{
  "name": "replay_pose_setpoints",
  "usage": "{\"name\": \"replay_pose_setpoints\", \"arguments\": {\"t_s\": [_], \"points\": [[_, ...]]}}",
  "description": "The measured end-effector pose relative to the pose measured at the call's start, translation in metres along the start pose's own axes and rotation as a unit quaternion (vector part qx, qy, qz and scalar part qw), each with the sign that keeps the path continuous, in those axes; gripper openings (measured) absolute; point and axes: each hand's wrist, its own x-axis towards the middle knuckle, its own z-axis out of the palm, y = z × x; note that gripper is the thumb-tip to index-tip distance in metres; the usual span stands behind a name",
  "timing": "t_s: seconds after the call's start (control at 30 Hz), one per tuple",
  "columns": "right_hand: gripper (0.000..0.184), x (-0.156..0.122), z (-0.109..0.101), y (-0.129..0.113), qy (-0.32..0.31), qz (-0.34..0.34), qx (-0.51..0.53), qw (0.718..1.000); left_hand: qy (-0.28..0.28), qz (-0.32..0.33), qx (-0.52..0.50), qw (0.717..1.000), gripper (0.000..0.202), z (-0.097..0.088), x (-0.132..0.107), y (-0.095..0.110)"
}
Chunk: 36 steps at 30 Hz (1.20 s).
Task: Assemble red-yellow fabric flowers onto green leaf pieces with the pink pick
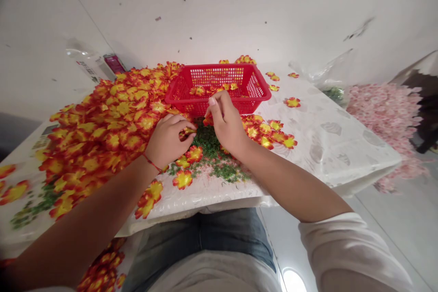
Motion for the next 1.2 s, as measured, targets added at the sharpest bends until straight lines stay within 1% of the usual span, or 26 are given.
{"name": "replay_pose_setpoints", "arguments": {"t_s": [0.13, 0.27, 0.37, 0.47, 0.6, 0.67, 0.87, 1.2], "points": [[0.041, -0.0009, 0.0, -0.0022, -0.013, 0.0, 0.012, 1.0, -0.013, -0.007, 0.016, 1.0, 0.008, -0.0013, 0.0002, 0.0014], [0.039, -0.0007, 0.0001, -0.003, -0.021, 0.001, 0.034, 0.999, -0.011, -0.013, 0.019, 1.0, 0.014, -0.0036, 0.0005, 0.0034], [0.037, 0.0004, 0.0003, -0.0024, -0.013, -0.003, 0.049, 0.999, 0.007, -0.006, -0.004, 1.0, 0.013, -0.0045, 0.0003, 0.0039], [0.038, 0.0013, 0.0002, -0.0027, -0.002, -0.007, 0.05, 0.999, 0.012, 0.019, -0.041, 0.999, 0.015, -0.0043, -0.0001, 0.0033], [0.04, 0.0014, -0.0001, -0.0039, -0.007, -0.009, 0.04, 0.999, -0.027, 0.069, -0.055, 0.996, 0.009, -0.0023, -0.0008, 0.0036], [0.04, 0.0012, -0.0001, -0.0039, -0.008, -0.012, 0.039, 0.999, -0.045, 0.079, -0.05, 0.995, 0.008, -0.0011, -0.0013, 0.0047], [0.038, 0.001, 0.0004, -0.0031, -0.01, -0.008, 0.051, 0.999, -0.077, 0.089, -0.053, 0.992, 0.009, 0.0001, -0.0024, 0.0063], [0.039, 0.0004, -0.0006, -0.0038, -0.019, -0.002, 0.041, 0.999, -0.132, 0.088, -0.015, 0.987, 0.014, 0.0015, -0.0021, 0.0071]]}}
